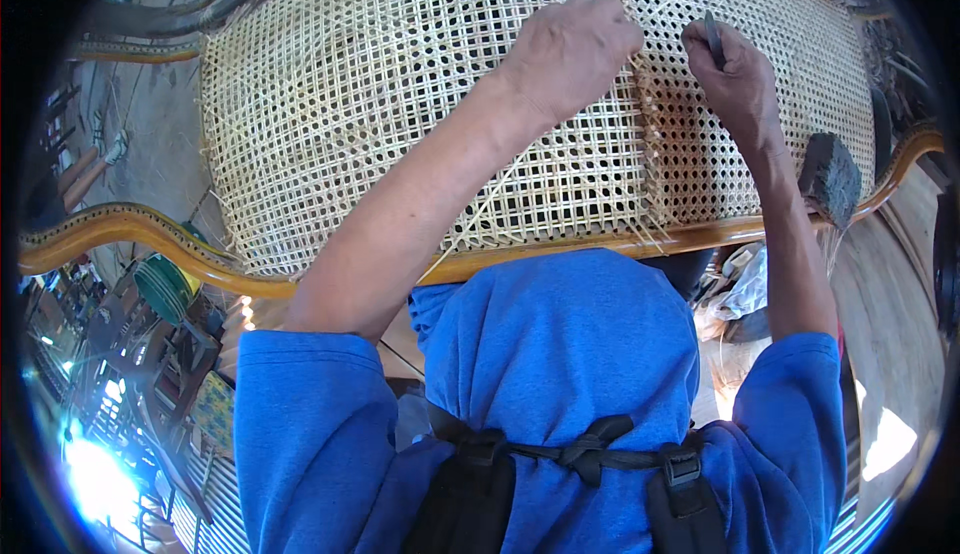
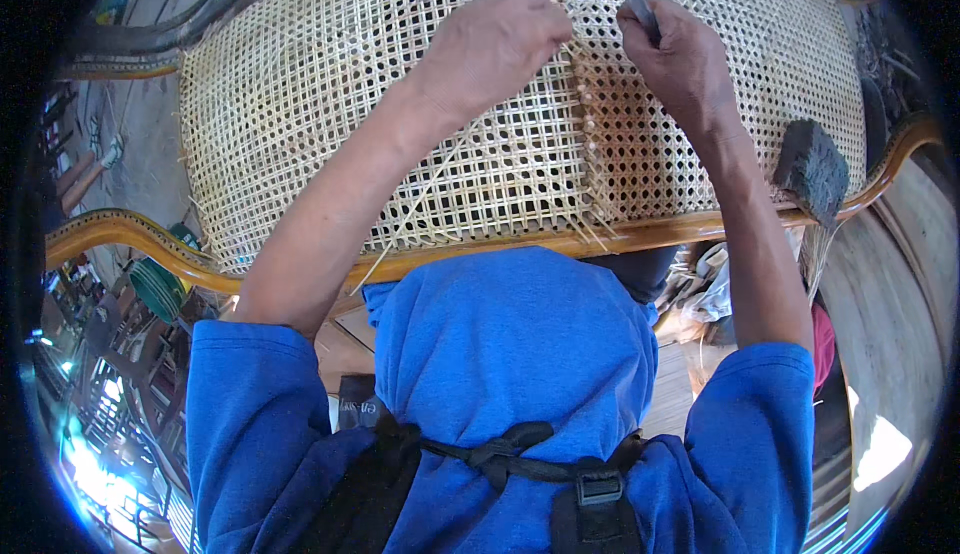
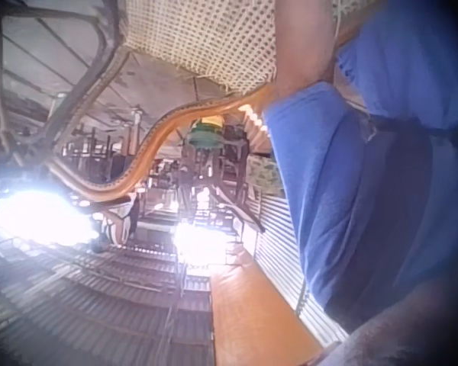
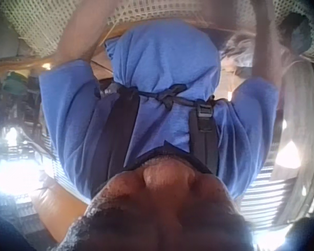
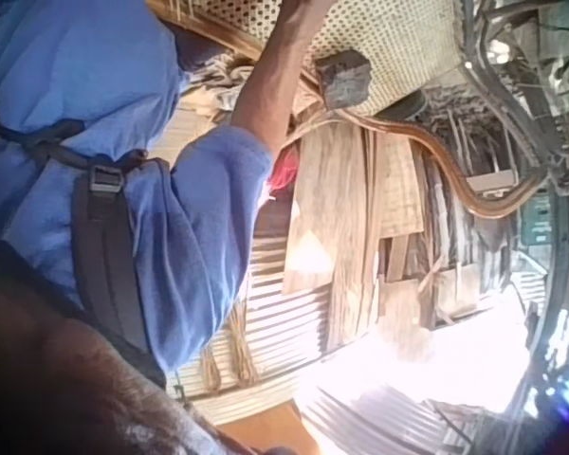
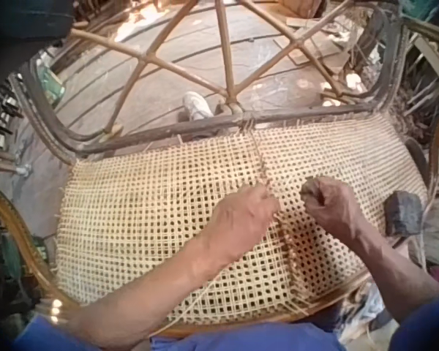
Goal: The recorder is weaving rattan fibers through the holes of a chair frame to repair or create the seat mesh.
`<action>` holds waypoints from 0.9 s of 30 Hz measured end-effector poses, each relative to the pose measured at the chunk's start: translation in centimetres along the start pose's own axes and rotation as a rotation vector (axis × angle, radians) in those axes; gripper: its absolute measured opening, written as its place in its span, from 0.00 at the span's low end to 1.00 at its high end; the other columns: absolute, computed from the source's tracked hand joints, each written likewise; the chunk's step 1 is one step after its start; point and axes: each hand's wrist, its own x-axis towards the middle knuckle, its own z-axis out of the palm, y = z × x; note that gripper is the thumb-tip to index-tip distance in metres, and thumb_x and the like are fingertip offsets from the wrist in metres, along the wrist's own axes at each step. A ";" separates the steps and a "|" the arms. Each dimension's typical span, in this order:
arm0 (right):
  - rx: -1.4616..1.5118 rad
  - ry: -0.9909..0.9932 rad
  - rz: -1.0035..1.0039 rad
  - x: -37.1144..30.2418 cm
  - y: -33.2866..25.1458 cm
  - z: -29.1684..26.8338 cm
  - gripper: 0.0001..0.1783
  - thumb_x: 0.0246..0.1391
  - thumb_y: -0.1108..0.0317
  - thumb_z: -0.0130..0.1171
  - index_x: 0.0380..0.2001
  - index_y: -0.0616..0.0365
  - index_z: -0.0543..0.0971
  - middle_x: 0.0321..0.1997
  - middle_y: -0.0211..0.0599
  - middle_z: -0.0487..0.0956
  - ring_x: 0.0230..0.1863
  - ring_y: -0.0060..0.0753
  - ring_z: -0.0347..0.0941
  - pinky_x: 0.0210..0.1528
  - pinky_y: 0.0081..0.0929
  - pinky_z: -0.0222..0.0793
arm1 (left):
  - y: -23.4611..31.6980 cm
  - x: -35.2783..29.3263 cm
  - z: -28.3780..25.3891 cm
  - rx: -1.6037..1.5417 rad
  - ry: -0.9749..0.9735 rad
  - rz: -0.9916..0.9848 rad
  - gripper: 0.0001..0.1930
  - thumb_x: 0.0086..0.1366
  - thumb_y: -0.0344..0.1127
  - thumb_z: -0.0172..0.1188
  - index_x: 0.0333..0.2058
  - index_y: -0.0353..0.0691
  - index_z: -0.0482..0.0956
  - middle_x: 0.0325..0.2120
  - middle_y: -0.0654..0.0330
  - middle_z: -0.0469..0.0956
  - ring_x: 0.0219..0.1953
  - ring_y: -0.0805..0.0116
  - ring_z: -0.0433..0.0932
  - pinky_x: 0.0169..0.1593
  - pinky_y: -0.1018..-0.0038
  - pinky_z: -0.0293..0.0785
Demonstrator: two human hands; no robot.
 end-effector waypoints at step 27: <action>0.353 -0.317 0.448 -0.4 -1.2 -0.3 0.16 0.48 0.62 0.50 0.19 0.67 0.74 0.12 0.42 0.70 0.15 0.33 0.66 0.23 0.35 0.63 | 1.3 1.0 0.6 -0.048 -0.049 0.032 0.04 0.60 0.27 0.53 0.35 0.39 0.73 0.34 0.57 0.72 0.34 0.66 0.75 0.39 0.71 0.74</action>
